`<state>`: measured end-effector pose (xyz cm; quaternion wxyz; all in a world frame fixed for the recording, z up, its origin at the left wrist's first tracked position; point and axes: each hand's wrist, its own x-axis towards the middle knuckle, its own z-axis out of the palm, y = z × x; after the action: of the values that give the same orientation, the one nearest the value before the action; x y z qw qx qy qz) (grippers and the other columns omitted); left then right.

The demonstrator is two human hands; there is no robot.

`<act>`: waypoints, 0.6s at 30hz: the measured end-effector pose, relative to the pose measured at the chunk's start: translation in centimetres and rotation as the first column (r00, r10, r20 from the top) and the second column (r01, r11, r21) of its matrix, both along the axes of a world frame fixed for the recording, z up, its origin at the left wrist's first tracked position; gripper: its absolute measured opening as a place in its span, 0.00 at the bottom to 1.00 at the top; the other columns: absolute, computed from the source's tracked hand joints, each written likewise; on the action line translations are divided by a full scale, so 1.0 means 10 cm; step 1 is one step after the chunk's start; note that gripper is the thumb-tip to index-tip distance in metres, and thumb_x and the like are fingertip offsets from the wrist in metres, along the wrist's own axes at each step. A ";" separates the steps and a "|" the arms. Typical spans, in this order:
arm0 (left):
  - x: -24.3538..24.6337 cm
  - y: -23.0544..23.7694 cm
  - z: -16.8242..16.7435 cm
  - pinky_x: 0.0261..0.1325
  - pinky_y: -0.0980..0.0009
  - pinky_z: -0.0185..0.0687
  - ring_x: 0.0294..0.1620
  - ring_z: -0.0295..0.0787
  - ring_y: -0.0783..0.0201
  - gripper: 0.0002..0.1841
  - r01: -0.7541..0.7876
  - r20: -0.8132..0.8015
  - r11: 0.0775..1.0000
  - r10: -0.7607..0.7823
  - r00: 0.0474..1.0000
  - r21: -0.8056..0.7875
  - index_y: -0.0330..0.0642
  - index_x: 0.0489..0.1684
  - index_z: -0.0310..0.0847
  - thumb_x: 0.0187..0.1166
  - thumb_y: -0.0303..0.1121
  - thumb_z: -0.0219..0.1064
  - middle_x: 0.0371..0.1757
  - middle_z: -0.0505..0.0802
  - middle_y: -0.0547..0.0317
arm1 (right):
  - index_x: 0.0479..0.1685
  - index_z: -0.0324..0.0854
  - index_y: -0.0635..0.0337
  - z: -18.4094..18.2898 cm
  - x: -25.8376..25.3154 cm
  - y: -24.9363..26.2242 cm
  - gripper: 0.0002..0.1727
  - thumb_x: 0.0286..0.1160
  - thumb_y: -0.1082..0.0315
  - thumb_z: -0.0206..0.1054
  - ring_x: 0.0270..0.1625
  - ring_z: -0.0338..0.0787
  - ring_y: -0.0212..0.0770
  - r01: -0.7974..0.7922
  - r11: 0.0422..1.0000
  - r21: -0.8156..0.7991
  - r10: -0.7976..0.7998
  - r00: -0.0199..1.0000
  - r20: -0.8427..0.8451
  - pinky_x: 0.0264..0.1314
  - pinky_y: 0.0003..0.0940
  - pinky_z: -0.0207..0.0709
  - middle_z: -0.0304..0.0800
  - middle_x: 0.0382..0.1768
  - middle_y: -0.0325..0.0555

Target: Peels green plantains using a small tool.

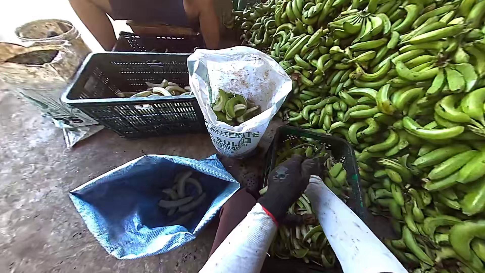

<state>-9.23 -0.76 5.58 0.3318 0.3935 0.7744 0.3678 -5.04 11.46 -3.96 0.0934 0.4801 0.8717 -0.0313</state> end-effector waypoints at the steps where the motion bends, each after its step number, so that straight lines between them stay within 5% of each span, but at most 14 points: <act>1: 0.02 0.01 0.00 0.66 0.47 0.79 0.63 0.88 0.51 0.25 0.005 0.010 1.000 -0.005 1.000 0.009 0.42 0.65 0.81 0.94 0.49 0.44 0.57 0.91 0.47 | 0.84 0.65 0.67 0.33 -0.05 0.04 0.33 0.89 0.51 0.53 0.88 0.63 0.63 0.066 0.967 -0.245 -0.059 0.998 0.037 0.90 0.58 0.51 0.67 0.83 0.69; 3: 0.05 0.02 0.00 0.65 0.48 0.79 0.60 0.88 0.52 0.24 0.017 0.018 1.000 -0.017 1.000 0.017 0.42 0.64 0.82 0.94 0.50 0.44 0.55 0.91 0.48 | 0.71 0.81 0.63 0.44 -0.05 0.12 0.28 0.75 0.58 0.72 0.84 0.73 0.56 0.105 0.942 -0.320 -0.140 0.986 -0.087 0.87 0.50 0.60 0.78 0.77 0.61; 4: 0.05 0.02 0.01 0.66 0.48 0.79 0.61 0.88 0.53 0.24 0.023 0.019 1.000 -0.023 1.000 0.015 0.43 0.64 0.82 0.94 0.50 0.45 0.55 0.91 0.48 | 0.73 0.80 0.61 0.36 -0.02 0.20 0.30 0.72 0.57 0.74 0.84 0.71 0.57 0.073 0.948 -0.309 -0.108 0.989 -0.098 0.87 0.52 0.58 0.77 0.78 0.61; 6: 0.06 0.01 0.02 0.65 0.49 0.79 0.60 0.89 0.54 0.24 0.021 0.014 0.999 -0.022 1.000 0.024 0.45 0.64 0.83 0.93 0.50 0.46 0.55 0.92 0.49 | 0.88 0.65 0.51 -0.11 0.10 0.45 0.44 0.71 0.43 0.70 0.88 0.64 0.63 -0.060 0.984 -0.165 0.055 0.998 -0.036 0.89 0.62 0.51 0.69 0.83 0.63; 8: 0.08 0.02 0.01 0.63 0.49 0.80 0.56 0.89 0.55 0.24 0.018 0.004 0.999 -0.018 1.000 0.031 0.46 0.62 0.84 0.93 0.51 0.46 0.52 0.92 0.51 | 0.92 0.58 0.48 -0.51 0.23 0.69 0.53 0.65 0.31 0.66 0.81 0.73 0.68 -0.156 0.988 0.016 0.156 0.987 -0.028 0.85 0.68 0.55 0.75 0.78 0.66; 10: 0.08 0.04 -0.03 0.61 0.49 0.81 0.53 0.90 0.55 0.24 0.015 0.002 0.999 -0.015 1.000 0.051 0.46 0.62 0.85 0.93 0.52 0.47 0.49 0.92 0.51 | 0.90 0.59 0.57 -0.25 0.26 0.71 0.50 0.73 0.35 0.65 0.74 0.81 0.65 -0.136 0.987 -0.083 0.141 0.988 0.066 0.82 0.65 0.59 0.81 0.73 0.65; 13: 0.09 0.06 -0.10 0.55 0.52 0.81 0.46 0.88 0.57 0.23 -0.001 -0.008 0.996 0.002 1.000 0.085 0.47 0.56 0.85 0.93 0.52 0.48 0.42 0.90 0.54 | 0.74 0.78 0.59 0.00 0.23 0.69 0.42 0.74 0.32 0.62 0.73 0.83 0.59 -0.031 0.975 -0.218 0.066 0.985 0.157 0.83 0.62 0.59 0.87 0.66 0.59; 16: 0.07 0.04 -0.06 0.55 0.55 0.81 0.46 0.87 0.59 0.22 -0.021 -0.003 0.996 0.022 1.000 0.087 0.46 0.57 0.85 0.93 0.51 0.48 0.42 0.90 0.55 | 0.81 0.70 0.59 -0.12 0.24 0.79 0.49 0.70 0.28 0.60 0.70 0.85 0.63 -0.043 0.987 -0.157 0.061 0.992 0.109 0.78 0.67 0.62 0.90 0.62 0.61; 18: 0.06 0.04 -0.05 0.57 0.55 0.81 0.47 0.88 0.60 0.23 -0.041 0.027 0.994 0.038 0.999 0.101 0.47 0.60 0.85 0.93 0.51 0.48 0.43 0.91 0.54 | 0.88 0.62 0.57 -0.07 0.31 0.85 0.47 0.78 0.30 0.56 0.70 0.84 0.65 0.032 0.976 -0.214 -0.033 0.999 0.000 0.75 0.67 0.67 0.87 0.65 0.63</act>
<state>-8.61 -0.41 5.05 0.3136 0.3899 0.7582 0.4182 -1.97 20.00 -4.70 0.1425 0.4813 0.8555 -0.1276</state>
